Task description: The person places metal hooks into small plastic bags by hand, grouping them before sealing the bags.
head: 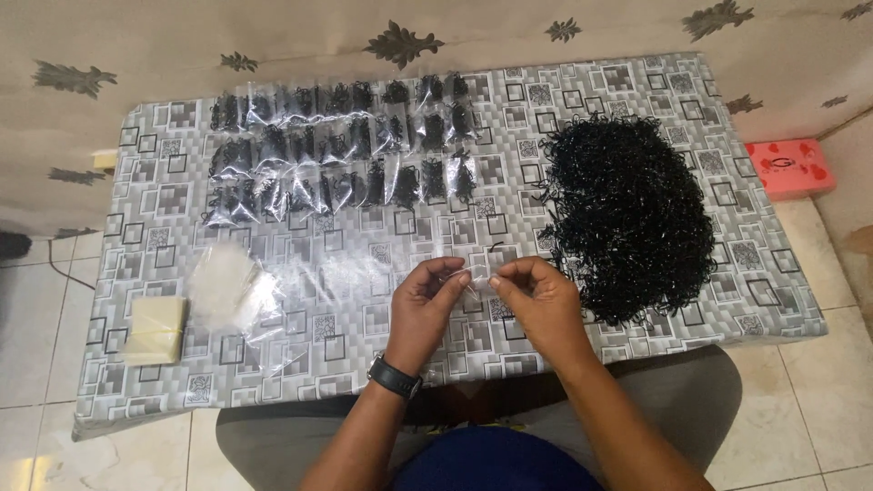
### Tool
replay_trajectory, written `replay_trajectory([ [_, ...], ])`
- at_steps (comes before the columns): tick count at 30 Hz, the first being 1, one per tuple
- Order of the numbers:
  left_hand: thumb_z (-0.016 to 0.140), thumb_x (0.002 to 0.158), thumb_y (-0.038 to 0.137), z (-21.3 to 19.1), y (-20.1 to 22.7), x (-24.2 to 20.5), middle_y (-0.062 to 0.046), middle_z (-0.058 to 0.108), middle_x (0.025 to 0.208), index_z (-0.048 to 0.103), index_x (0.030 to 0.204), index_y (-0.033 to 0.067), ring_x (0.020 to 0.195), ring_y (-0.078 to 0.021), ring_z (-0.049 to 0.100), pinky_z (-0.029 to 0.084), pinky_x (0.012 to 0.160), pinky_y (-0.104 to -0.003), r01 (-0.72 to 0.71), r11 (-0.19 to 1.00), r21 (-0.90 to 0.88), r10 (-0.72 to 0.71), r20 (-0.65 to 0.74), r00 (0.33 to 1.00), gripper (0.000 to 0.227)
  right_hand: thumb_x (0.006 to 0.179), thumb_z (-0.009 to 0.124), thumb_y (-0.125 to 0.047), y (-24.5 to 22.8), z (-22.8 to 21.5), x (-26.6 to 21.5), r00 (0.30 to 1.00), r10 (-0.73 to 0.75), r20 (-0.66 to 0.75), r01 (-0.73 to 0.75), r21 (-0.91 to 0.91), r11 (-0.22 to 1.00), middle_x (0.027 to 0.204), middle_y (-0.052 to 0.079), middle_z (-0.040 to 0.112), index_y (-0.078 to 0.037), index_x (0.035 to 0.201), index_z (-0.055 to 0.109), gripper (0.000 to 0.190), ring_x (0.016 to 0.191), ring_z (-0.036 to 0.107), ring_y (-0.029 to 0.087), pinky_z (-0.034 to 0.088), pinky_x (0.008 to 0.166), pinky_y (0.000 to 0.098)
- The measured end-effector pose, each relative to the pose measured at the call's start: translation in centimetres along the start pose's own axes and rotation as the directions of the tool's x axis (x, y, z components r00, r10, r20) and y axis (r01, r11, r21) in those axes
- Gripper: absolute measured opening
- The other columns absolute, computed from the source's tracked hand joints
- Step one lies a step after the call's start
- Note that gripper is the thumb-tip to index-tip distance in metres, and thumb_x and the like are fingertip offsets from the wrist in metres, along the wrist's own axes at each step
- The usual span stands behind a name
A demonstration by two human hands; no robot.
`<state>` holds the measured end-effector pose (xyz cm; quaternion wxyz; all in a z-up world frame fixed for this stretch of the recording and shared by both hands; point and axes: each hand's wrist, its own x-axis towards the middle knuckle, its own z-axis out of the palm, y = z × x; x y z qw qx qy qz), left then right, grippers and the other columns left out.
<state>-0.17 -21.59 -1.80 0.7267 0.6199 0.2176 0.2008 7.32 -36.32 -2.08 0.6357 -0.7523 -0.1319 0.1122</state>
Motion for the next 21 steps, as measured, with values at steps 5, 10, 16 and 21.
replay_trajectory([
  [5,0.079,0.084,0.005,0.1,-0.2,0.0,-0.016,0.077,0.093,0.073,0.112,0.0016,0.094,-0.0258,0.074,0.059,0.084,-0.039,-0.027,1.000,0.011,0.027,0.026,0.999,0.028,0.088,0.078,-0.004,-0.3,-0.3,0.0,1.000,-0.030,-0.005,0.030,-0.073,0.997,0.082,0.014,0.075,0.000,0.096,0.075,0.009,0.078,0.070,0.019,0.055,0.071,0.0354],
  [10,0.082,0.080,0.004,0.0,0.3,0.2,-0.021,0.074,0.105,0.071,0.120,0.0028,0.104,-0.0369,0.071,0.058,0.086,-0.044,-0.156,0.979,0.133,0.141,0.114,0.983,0.041,0.093,0.072,-0.004,-0.9,0.0,0.0,0.999,-0.051,0.012,0.051,-0.053,0.997,0.078,0.012,0.074,0.001,0.099,0.073,0.008,0.076,0.066,0.016,0.053,0.071,0.0328],
  [16,0.083,0.078,0.004,0.1,-0.4,0.1,-0.021,0.071,0.113,0.068,0.126,0.0035,0.112,-0.0405,0.066,0.056,0.091,-0.046,-0.205,0.962,0.179,0.175,0.170,0.970,0.050,0.089,0.077,-0.003,-0.3,-0.3,0.0,0.979,-0.201,-0.030,0.190,-0.219,0.957,0.083,0.013,0.076,-0.003,0.093,0.076,0.004,0.081,0.074,0.025,0.054,0.072,0.0343],
  [21,0.081,0.080,0.003,-0.1,-1.2,0.1,-0.022,0.072,0.110,0.069,0.125,0.0025,0.110,-0.0419,0.067,0.056,0.090,-0.047,-0.215,0.956,0.199,0.182,0.172,0.968,0.046,0.092,0.073,-0.006,0.1,0.1,-0.4,0.989,-0.144,-0.034,0.131,-0.249,0.960,0.077,0.014,0.077,-0.003,0.093,0.075,0.004,0.075,0.074,0.025,0.053,0.069,0.0362],
])
